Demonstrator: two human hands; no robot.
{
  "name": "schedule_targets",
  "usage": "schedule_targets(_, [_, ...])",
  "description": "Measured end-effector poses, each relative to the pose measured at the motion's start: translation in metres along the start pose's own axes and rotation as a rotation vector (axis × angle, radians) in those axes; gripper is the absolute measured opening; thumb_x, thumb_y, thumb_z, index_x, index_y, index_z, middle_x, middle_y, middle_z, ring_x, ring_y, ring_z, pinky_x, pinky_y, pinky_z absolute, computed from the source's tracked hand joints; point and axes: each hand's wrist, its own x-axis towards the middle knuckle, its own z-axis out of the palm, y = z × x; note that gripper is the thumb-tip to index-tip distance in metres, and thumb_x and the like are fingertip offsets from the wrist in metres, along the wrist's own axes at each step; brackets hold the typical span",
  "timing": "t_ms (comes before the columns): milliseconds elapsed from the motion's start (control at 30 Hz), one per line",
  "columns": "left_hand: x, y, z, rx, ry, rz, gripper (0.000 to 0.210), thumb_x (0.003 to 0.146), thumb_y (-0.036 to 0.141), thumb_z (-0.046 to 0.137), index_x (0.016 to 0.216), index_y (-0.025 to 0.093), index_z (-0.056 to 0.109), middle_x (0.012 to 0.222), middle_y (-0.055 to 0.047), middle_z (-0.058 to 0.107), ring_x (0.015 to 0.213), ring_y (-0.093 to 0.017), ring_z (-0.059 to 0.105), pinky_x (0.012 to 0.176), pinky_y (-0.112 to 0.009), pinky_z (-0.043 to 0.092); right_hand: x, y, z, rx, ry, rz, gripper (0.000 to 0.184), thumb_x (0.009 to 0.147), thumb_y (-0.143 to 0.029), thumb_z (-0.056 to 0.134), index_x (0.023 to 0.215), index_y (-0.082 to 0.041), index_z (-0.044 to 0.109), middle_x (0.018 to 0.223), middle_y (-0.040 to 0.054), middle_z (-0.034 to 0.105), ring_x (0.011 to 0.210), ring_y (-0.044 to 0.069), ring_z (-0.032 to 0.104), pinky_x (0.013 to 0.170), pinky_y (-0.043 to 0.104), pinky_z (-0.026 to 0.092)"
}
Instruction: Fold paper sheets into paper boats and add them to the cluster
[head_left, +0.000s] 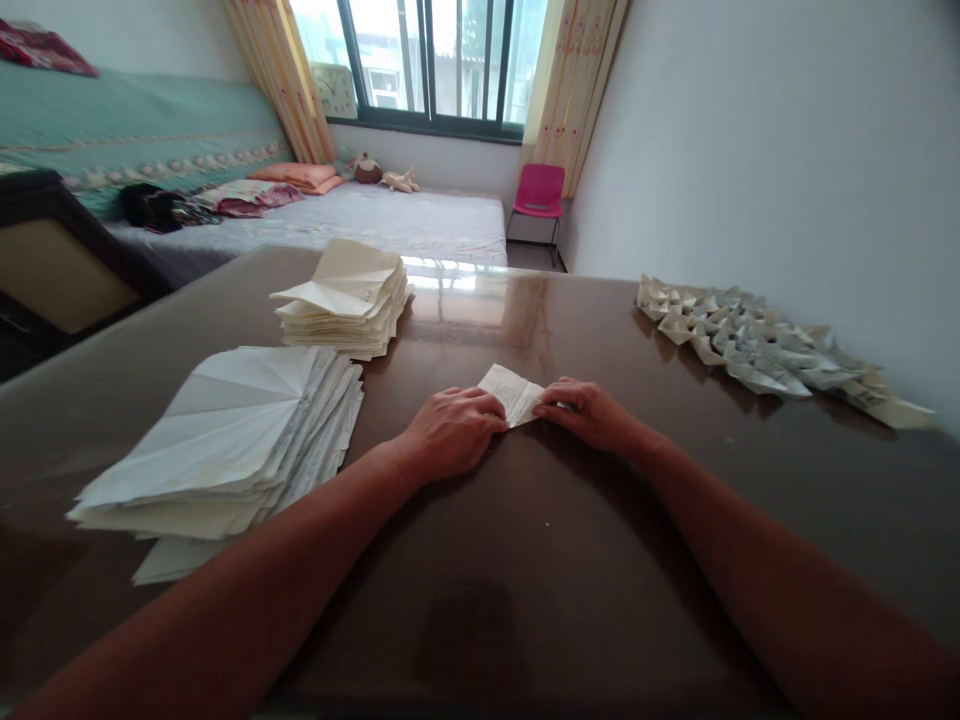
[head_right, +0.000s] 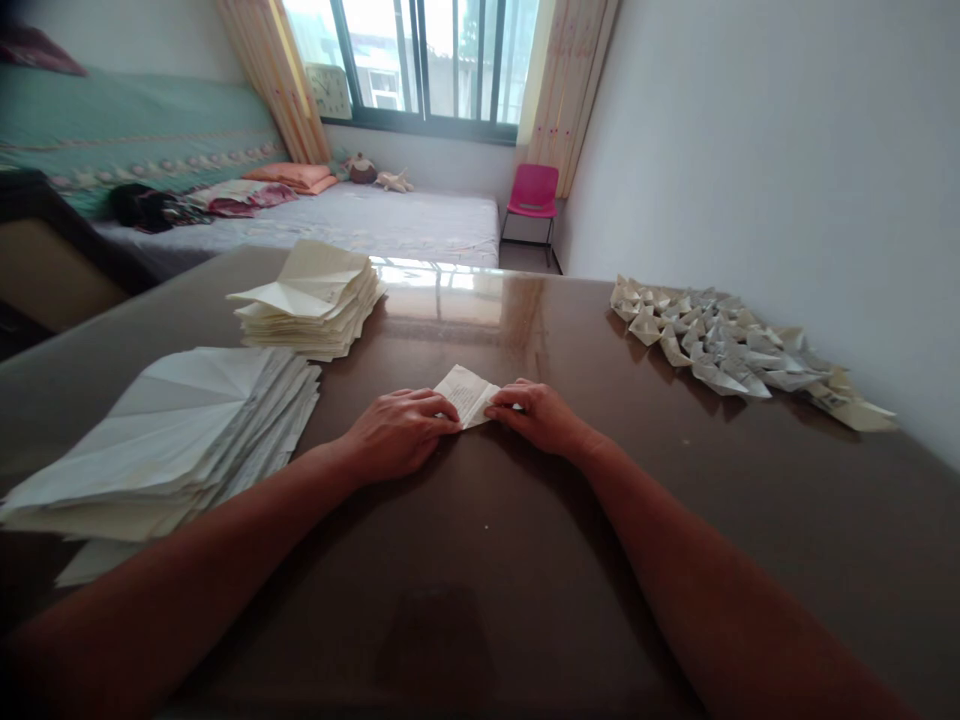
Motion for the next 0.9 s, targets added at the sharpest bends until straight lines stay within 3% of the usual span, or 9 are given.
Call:
schedule_targets(200, [0.0, 0.001, -0.003, -0.021, -0.002, -0.019, 0.03, 0.085, 0.02, 0.045, 0.096, 0.028, 0.071, 0.104, 0.0, 0.068, 0.097, -0.016, 0.06, 0.078, -0.028, 0.048, 0.004, -0.001, 0.012, -0.082, 0.097, 0.152, 0.031, 0.087, -0.044, 0.054, 0.076, -0.018, 0.068, 0.072, 0.001, 0.065, 0.065, 0.014, 0.054, 0.063, 0.025, 0.042])
schedule_targets(667, [0.0, 0.0, -0.004, -0.002, -0.018, -0.039, 0.029, 0.086, 0.02, 0.043, 0.091, 0.027, 0.07, 0.102, 0.001, 0.069, 0.096, -0.018, 0.059, 0.071, -0.027, 0.047, 0.009, -0.006, 0.019, -0.199, 0.14, 0.268, 0.025, 0.08, -0.044, 0.06, 0.071, -0.021, 0.065, 0.071, 0.0006, 0.066, 0.063, 0.014, 0.055, 0.059, 0.024, 0.038])
schedule_targets(767, [0.0, 0.002, -0.005, -0.002, -0.021, -0.063, 0.028, 0.086, 0.02, 0.042, 0.095, 0.026, 0.068, 0.1, -0.001, 0.068, 0.096, -0.018, 0.059, 0.071, -0.027, 0.047, 0.009, -0.006, 0.02, -0.208, 0.141, 0.28, 0.024, 0.08, -0.043, 0.06, 0.072, -0.021, 0.065, 0.071, 0.0002, 0.066, 0.063, 0.014, 0.056, 0.059, 0.024, 0.038])
schedule_targets(900, [0.0, 0.004, -0.005, 0.024, -0.018, -0.074, 0.036, 0.088, 0.02, 0.04, 0.116, 0.03, 0.06, 0.099, -0.001, 0.067, 0.095, -0.019, 0.058, 0.068, -0.027, 0.047, 0.01, -0.006, 0.02, -0.207, 0.143, 0.279, 0.023, 0.08, -0.043, 0.061, 0.072, -0.021, 0.065, 0.071, 0.0, 0.066, 0.063, 0.014, 0.055, 0.059, 0.024, 0.038])
